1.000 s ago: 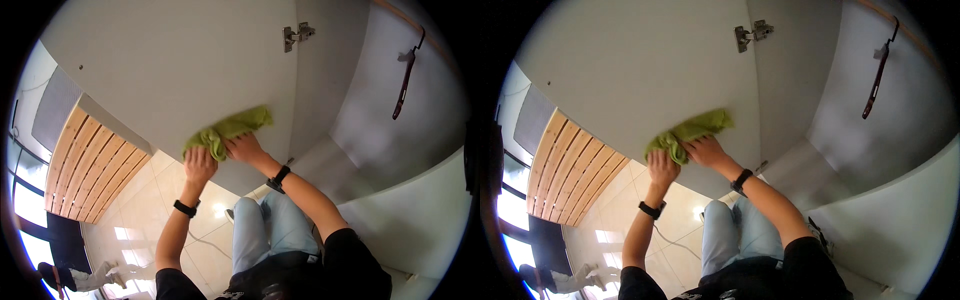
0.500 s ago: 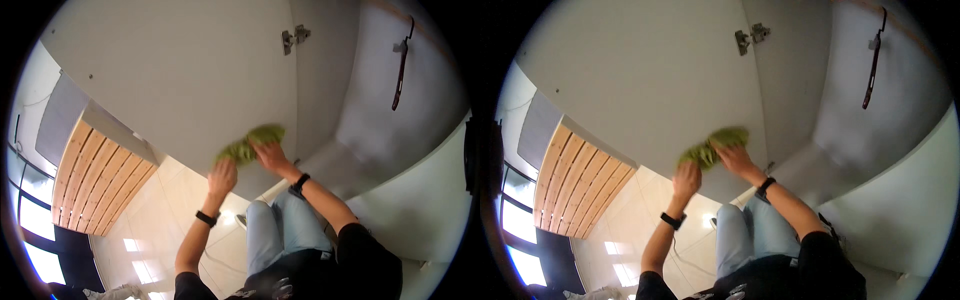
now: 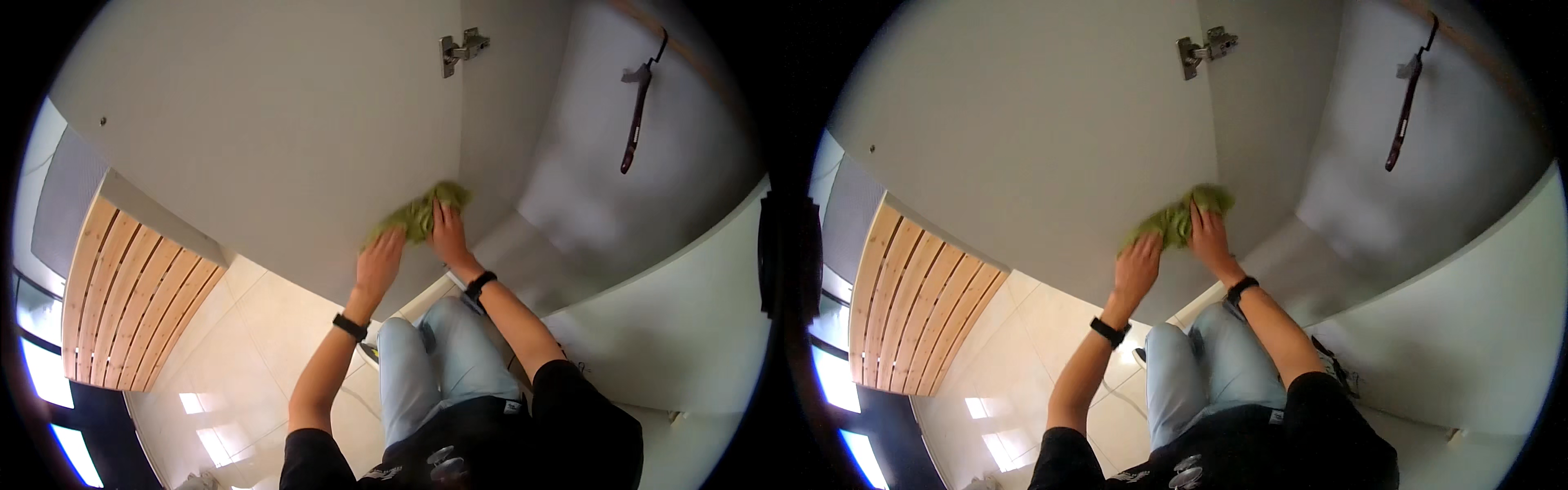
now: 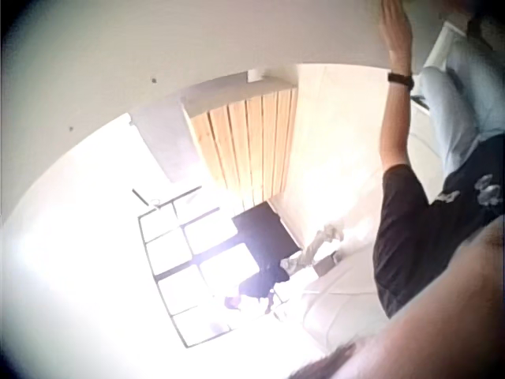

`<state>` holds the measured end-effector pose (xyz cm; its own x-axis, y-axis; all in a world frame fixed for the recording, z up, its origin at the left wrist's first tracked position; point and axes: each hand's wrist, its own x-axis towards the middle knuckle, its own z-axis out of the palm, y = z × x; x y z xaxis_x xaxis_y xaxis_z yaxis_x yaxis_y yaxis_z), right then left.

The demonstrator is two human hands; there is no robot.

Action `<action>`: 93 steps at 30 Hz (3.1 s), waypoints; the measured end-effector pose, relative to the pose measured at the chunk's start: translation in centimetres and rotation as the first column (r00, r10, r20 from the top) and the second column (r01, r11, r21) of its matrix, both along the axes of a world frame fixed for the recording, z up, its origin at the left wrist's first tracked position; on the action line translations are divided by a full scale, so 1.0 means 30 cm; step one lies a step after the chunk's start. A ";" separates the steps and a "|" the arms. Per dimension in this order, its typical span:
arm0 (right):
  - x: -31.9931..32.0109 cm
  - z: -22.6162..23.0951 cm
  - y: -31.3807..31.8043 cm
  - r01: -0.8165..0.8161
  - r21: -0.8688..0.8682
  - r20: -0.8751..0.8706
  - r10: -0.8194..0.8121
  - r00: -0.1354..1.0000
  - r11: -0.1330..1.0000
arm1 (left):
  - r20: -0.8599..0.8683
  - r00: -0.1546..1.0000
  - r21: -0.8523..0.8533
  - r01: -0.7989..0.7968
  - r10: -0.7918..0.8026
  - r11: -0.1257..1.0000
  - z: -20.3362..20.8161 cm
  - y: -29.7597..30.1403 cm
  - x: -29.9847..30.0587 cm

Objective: The person wipes down a wooden hanger with a green cloth, hangs it on a closet rod, and then uses the cloth to wipe the interior edges, exterior doors, and handles of the white closet, finishing by wiping down a dark brown door nearby.

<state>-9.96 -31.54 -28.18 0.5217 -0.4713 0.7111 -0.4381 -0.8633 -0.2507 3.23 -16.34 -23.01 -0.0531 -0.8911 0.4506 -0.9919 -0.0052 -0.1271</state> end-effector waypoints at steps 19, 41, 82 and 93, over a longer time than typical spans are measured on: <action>0.300 0.702 0.311 -0.345 -0.347 0.365 0.465 0.807 0.872 | 0.085 0.832 -0.616 -0.388 0.548 0.685 0.535 0.344 0.209; 0.239 0.504 0.529 -0.451 -0.154 0.256 0.477 0.841 0.879 | -0.891 0.450 -0.266 -0.409 -0.060 0.873 0.423 0.429 0.160; -0.575 0.389 0.737 -0.352 0.128 0.567 0.223 0.793 0.927 | -0.609 0.705 -0.426 0.096 -0.364 0.899 0.337 0.407 -0.639; -0.761 0.453 0.578 -0.045 0.201 0.693 -0.110 0.713 0.979 | -0.572 0.612 -0.288 0.474 -0.546 0.832 0.359 0.229 -0.788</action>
<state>-32.79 -14.20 -14.58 -0.1047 -0.6424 0.7592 -0.0980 -0.7530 -0.6507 -20.42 -9.46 -12.25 -0.1692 -0.7553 0.6331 -0.6901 0.5494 0.4711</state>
